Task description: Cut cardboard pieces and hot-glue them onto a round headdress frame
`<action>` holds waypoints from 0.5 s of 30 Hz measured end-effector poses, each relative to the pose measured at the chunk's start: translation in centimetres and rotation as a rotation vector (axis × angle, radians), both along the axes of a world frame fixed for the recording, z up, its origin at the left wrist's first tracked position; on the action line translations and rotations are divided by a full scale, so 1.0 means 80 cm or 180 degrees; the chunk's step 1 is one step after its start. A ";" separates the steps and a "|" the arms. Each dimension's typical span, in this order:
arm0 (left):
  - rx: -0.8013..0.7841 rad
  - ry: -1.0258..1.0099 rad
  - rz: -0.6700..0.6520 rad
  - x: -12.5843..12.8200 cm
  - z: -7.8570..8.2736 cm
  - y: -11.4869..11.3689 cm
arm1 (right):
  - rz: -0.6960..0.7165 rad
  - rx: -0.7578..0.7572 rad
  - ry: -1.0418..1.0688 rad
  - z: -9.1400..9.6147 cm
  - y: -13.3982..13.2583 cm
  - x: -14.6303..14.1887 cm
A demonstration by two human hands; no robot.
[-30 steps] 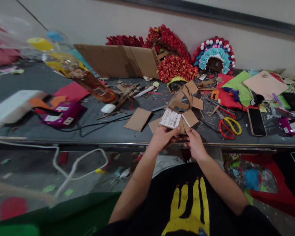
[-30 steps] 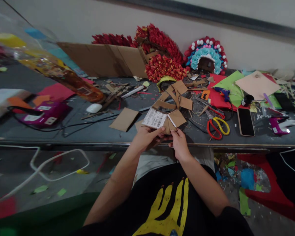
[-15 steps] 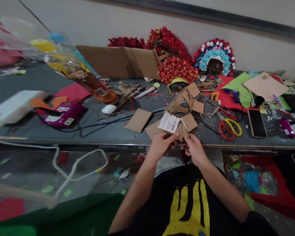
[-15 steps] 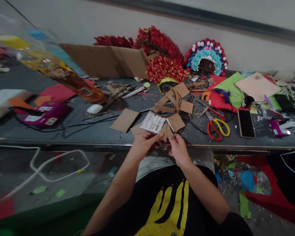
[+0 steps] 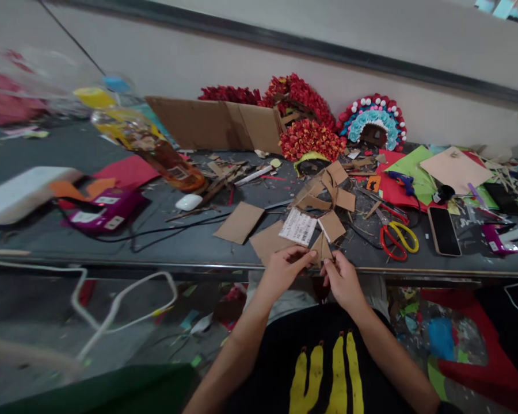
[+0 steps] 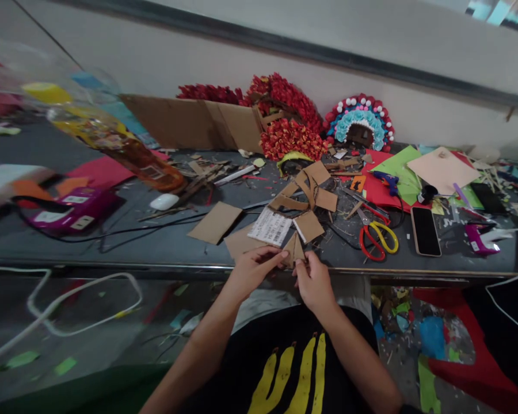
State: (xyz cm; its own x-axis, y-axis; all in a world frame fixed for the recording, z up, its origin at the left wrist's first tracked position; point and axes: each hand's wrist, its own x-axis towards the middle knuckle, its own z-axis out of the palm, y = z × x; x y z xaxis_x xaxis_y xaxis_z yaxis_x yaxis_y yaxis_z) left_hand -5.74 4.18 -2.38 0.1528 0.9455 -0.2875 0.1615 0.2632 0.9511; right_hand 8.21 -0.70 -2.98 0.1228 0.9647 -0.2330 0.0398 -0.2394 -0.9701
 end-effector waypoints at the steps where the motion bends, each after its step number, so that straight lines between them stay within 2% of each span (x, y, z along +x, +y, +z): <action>1: 0.0083 0.0051 -0.0031 0.000 -0.002 0.003 | 0.0039 0.0007 -0.0052 0.000 0.003 0.000; 4: 0.0397 0.0181 -0.0081 -0.002 -0.005 0.015 | 0.0207 0.0109 -0.0234 0.001 0.016 0.000; 8: 0.0669 0.0303 0.0039 -0.006 0.002 0.039 | 0.0353 0.0297 -0.0353 0.004 0.041 -0.001; 11: 0.0603 0.0395 0.0077 -0.008 0.012 0.050 | 0.0391 0.0362 -0.0319 0.007 0.056 -0.001; 15: 0.0366 0.0142 0.0062 -0.005 0.020 0.045 | 0.0379 0.0451 -0.0246 0.011 0.056 0.001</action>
